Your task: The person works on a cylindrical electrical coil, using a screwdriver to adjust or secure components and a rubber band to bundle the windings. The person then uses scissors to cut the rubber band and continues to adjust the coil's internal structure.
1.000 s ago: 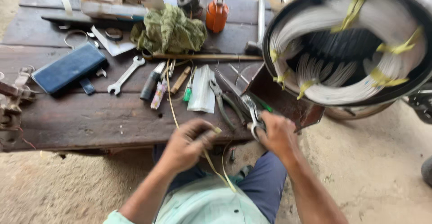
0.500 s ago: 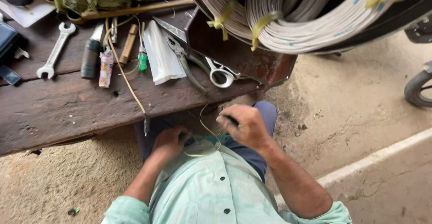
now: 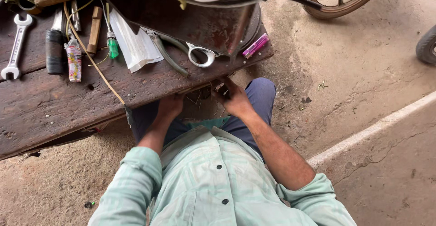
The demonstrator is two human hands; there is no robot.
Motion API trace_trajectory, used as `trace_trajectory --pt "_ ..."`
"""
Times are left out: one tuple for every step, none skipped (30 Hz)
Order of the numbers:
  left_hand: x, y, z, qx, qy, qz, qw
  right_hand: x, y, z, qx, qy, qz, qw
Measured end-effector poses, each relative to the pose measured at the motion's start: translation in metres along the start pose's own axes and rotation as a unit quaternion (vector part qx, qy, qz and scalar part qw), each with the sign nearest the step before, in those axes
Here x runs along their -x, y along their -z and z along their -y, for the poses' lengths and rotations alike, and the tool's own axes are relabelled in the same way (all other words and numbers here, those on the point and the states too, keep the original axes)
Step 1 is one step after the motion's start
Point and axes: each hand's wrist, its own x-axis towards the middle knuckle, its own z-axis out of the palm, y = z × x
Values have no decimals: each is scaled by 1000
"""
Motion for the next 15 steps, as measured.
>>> trace_trajectory --pt "-4 -1 6 -17 1 -11 1000 -1 -1 1 7 19 3 1000" --pt "-6 1 11 -33 2 -23 999 0 -2 1 14 39 5 999" --pt "-8 5 14 -40 2 -40 998 0 -2 2 21 59 9 998" --pt "-9 11 13 -47 1 -58 997 2 -3 5 36 55 9 998" --pt "-11 17 11 -53 -4 -80 995 3 -3 7 54 55 7 997" --pt "-13 23 11 -93 -61 -123 986 5 -4 1 67 55 14 996" --pt "-12 31 5 -136 -121 -173 968 6 -4 3 80 61 18 995" --pt "-13 40 -1 -150 -125 -171 966 6 -1 5 66 81 39 994" --pt "-9 48 -9 -163 -125 -163 965 9 4 8 53 94 64 992" --pt "-5 53 -17 -121 -110 -159 974 13 9 10 50 144 56 987" --pt "-1 58 -23 -101 -92 -146 980 14 15 13 47 196 45 978" --pt "4 62 -29 -79 -75 -133 985 15 22 17 47 191 21 980" --pt "9 65 -32 -39 -54 -109 992 18 28 20 45 184 -2 982" --pt "16 67 -35 2 -31 -82 996 22 34 23 43 174 -23 984" --pt "23 68 -36 12 -38 -63 997 26 42 26 27 174 -51 983"
